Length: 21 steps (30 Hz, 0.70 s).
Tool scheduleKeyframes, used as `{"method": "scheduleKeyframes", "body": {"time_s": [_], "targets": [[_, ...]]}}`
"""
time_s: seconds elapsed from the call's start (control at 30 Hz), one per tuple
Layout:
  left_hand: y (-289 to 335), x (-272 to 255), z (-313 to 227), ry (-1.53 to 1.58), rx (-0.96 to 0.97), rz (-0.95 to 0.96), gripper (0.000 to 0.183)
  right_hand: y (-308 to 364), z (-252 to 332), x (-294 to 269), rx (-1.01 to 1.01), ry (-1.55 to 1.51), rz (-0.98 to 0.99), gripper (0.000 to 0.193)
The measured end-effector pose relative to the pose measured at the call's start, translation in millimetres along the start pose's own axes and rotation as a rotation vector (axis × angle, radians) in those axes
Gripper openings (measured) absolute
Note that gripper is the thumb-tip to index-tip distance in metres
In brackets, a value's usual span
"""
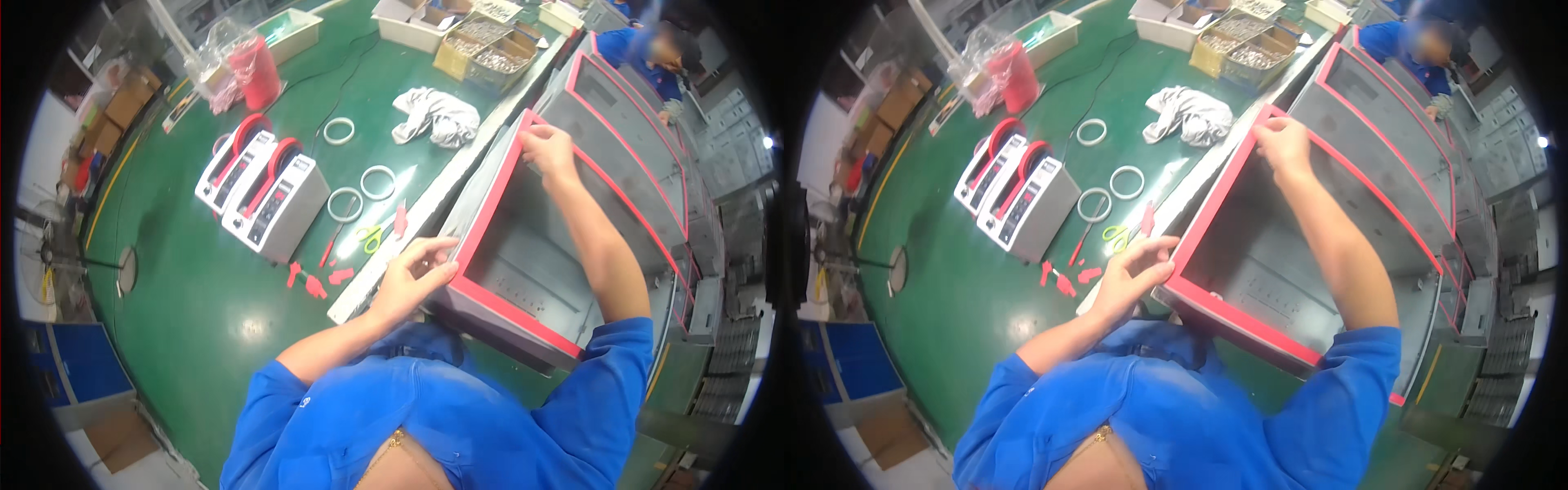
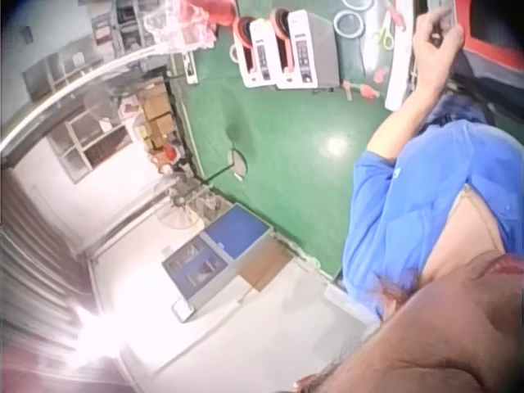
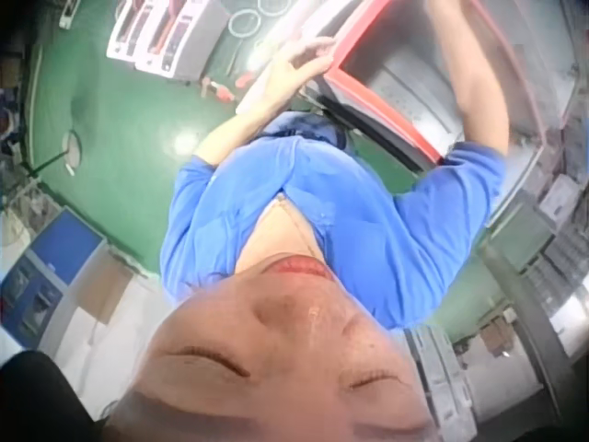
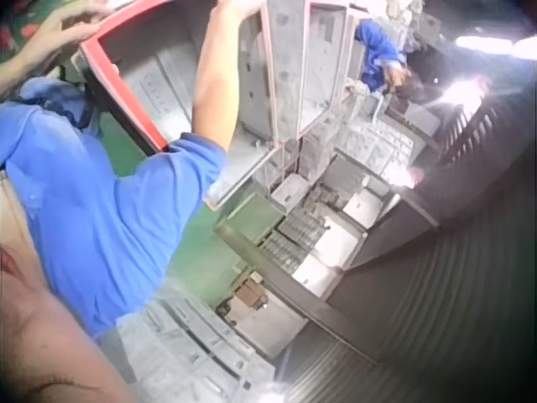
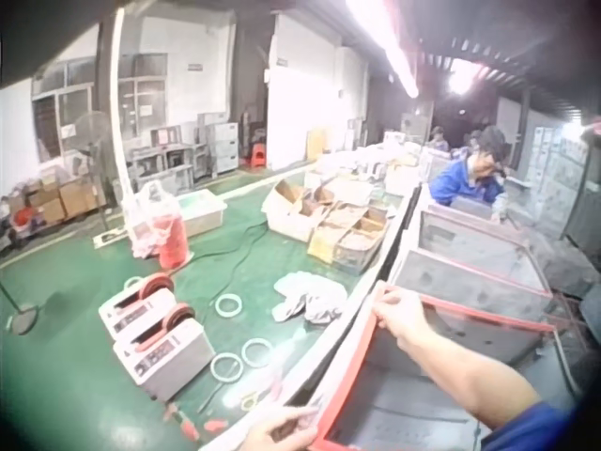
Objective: Applying red adhesive tape to the edges of metal cabinet frames.
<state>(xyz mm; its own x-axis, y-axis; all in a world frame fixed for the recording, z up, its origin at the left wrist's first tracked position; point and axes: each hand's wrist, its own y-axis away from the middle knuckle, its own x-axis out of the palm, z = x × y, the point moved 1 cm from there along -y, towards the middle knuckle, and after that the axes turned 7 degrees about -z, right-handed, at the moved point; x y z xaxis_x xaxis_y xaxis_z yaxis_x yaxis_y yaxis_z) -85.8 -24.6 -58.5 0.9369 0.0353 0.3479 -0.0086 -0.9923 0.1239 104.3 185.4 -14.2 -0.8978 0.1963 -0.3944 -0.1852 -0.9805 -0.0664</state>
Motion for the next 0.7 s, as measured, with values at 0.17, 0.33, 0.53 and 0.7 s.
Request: {"method": "scheduleKeyframes", "body": {"time_s": [0.17, 0.33, 0.53, 0.7], "targets": [[-9, -4, -3, -0.013, -0.007, 0.100, 0.039, 3, 7, 3, -0.073, 0.254, -0.090, 0.026], [-22, -1, -11, -0.011, 0.007, 0.173, 0.045, -2, -2, 7, 0.011, 0.174, -0.150, 0.032], [-31, -3, -6, -0.030, 0.037, 0.240, 0.047, 9, 7, 19, -0.225, 0.442, -0.260, 0.029], [-34, -5, -5, -0.036, 0.083, 0.270, 0.047, 11, 3, 23, -0.292, 0.544, -0.313, 0.030]]}}
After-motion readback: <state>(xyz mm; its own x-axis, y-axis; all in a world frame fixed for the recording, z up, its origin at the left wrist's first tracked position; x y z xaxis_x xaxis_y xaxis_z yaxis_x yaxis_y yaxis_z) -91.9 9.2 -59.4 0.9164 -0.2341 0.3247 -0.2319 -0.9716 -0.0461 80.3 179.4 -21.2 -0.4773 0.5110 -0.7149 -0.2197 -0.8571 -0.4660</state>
